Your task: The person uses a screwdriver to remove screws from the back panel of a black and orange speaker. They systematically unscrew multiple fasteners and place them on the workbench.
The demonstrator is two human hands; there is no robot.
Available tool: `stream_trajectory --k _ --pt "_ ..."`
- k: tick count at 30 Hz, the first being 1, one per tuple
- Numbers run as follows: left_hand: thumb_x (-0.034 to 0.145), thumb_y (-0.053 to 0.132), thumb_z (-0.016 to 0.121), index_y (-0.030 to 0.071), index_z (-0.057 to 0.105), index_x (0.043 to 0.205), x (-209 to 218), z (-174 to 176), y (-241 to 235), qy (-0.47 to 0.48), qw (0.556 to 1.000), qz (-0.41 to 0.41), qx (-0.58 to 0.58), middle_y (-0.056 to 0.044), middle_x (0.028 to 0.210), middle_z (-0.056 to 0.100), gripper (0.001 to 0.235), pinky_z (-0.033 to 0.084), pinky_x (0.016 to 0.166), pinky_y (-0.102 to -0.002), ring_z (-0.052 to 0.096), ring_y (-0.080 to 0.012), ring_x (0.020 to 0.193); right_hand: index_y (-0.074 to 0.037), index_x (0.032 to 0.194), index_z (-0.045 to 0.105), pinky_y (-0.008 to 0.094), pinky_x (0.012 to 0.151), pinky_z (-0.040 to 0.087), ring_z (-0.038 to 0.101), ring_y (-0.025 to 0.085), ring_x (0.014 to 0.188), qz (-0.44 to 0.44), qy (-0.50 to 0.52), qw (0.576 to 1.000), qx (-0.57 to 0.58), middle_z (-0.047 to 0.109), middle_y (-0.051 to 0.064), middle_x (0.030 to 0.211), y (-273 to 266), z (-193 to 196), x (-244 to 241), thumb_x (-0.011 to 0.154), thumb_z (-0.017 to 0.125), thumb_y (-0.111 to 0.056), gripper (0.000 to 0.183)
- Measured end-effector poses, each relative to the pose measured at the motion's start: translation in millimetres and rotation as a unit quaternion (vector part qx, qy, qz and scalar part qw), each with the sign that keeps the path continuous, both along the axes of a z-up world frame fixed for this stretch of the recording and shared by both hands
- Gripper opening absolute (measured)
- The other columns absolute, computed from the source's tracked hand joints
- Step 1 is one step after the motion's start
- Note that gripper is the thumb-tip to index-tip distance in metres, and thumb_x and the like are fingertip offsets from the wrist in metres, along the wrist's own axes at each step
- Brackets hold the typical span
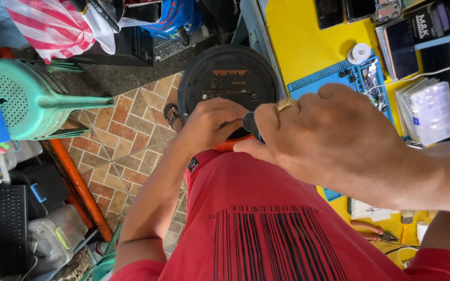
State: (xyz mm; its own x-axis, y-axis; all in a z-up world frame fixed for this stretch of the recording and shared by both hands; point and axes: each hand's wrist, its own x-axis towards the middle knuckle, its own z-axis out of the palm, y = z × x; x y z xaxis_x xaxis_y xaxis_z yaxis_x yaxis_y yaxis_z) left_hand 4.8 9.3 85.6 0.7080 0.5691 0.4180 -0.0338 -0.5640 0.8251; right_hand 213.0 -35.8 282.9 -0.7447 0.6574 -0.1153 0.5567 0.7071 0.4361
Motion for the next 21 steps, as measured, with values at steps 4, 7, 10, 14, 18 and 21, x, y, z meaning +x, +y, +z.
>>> stream_trajectory --k 4,7,10,14,18,21 --pt "0.09 -0.011 0.057 -0.004 0.072 0.108 -3.6 -12.6 1.4 0.002 1.0 0.019 0.017 -0.018 0.109 0.074 0.025 0.059 0.086 -0.048 0.071 -0.0374 0.097 -0.017 0.147 0.045 0.039 0.079 0.05 0.064 0.026 0.097 0.037 0.03 0.99 -0.13 0.059 0.011 0.13 9.0 16.2 5.0 0.089 0.06 -0.022 0.061" --pt "0.103 0.004 0.063 0.003 0.073 0.114 -5.0 0.5 2.7 0.003 1.0 -0.009 -0.001 -0.013 0.11 0.076 0.014 0.058 0.088 -0.045 0.074 -0.0323 0.099 -0.007 0.137 0.056 0.039 0.085 0.056 0.067 0.029 0.091 0.118 0.07 0.981 -0.135 0.065 0.019 0.113 5.5 5.3 11.1 0.082 0.067 0.004 0.058" --pt "0.102 0.009 0.069 0.002 0.073 0.11 -3.5 5.8 3.4 -0.016 1.0 -0.009 -0.007 -0.014 0.106 0.076 0.012 0.06 0.085 -0.042 0.074 -0.0309 0.095 -0.012 0.092 0.051 0.038 0.051 0.042 0.042 0.017 0.04 0.055 -0.002 0.99 -0.133 0.04 -0.004 0.048 3.7 -4.4 9.1 0.115 0.048 -0.057 0.051" --pt "0.101 0.009 0.07 0.002 0.073 0.113 -4.5 -11.0 3.5 -0.011 1.0 0.005 0.006 -0.015 0.107 0.075 0.014 0.06 0.084 -0.043 0.074 -0.0331 0.096 -0.013 0.105 0.049 0.038 0.059 0.045 0.053 0.022 0.058 -0.002 -0.004 0.997 -0.079 0.051 0.001 0.073 8.8 8.0 0.6 0.109 0.051 -0.065 0.052" --pt "0.101 0.008 0.071 0.006 0.075 0.114 -6.0 -10.4 7.5 -0.009 1.0 -0.003 0.012 -0.011 0.104 0.077 0.013 0.06 0.082 -0.042 0.074 -0.0293 0.096 -0.016 0.129 0.057 0.043 0.087 0.056 0.066 0.031 0.102 0.09 0.063 0.979 -0.174 0.06 0.018 0.13 4.4 8.1 13.1 0.075 0.068 -0.001 0.057" --pt "0.098 0.008 0.075 -0.002 0.074 0.109 -4.0 -11.0 4.6 -0.018 1.0 0.008 0.016 -0.016 0.104 0.076 0.015 0.062 0.083 -0.042 0.075 -0.0319 0.096 -0.006 0.119 0.058 0.037 0.053 0.043 0.051 0.02 0.05 0.099 -0.022 0.99 -0.101 0.054 0.0 0.065 10.0 14.4 3.1 0.11 0.053 -0.029 0.026"
